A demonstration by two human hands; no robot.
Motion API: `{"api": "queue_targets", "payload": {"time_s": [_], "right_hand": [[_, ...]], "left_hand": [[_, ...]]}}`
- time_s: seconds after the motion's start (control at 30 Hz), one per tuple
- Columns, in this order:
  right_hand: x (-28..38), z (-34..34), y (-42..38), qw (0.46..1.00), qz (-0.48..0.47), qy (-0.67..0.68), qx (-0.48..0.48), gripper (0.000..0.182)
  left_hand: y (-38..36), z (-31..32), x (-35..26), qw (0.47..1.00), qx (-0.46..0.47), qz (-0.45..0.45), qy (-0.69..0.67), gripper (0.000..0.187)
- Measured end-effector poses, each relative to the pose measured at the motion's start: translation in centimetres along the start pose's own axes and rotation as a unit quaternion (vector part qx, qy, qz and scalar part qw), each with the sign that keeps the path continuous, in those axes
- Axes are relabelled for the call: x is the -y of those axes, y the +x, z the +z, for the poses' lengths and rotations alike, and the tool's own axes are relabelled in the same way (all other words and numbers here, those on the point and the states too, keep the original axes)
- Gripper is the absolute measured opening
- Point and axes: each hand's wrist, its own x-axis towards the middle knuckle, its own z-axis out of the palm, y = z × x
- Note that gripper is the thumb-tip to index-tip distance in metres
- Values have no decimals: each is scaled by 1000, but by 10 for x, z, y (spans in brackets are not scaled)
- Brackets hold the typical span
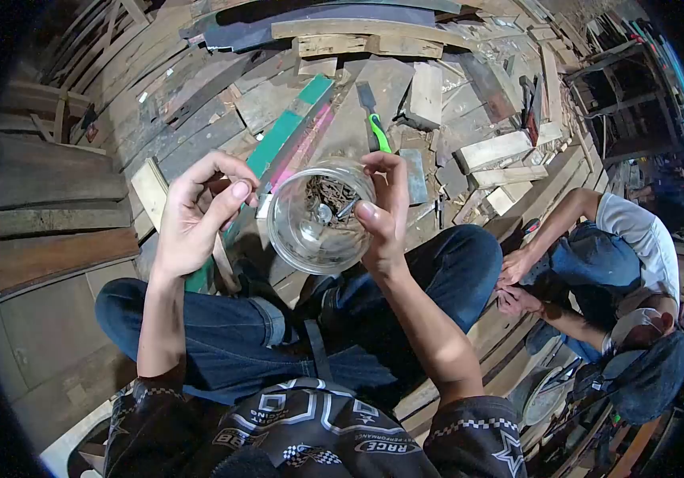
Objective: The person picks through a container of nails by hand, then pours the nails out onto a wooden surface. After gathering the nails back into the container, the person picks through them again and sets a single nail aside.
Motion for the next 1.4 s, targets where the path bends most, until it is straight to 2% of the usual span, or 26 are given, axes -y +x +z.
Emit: {"api": "queue_targets", "payload": {"time_s": [0.1,0.9,1.2,1.3,1.4], "right_hand": [[0,-2,0,1000,8,-1,6,77],[0,-1,0,1000,1,-13,6,80],[3,1,-2,1000,19,-6,-1,80],[2,0,-2,1000,16,-6,-1,79],[3,2,-1,1000,11,-4,2,79]], "left_hand": [[-1,-1,-3,1000,3,-20,-3,16],[-1,0,2,1000,5,16,15,15],[-2,-2,-6,999,14,-27,15,14],[-2,0,0,1000,-1,12,15,13],[-1,-1,-2,1000,4,3,14,13]]}}
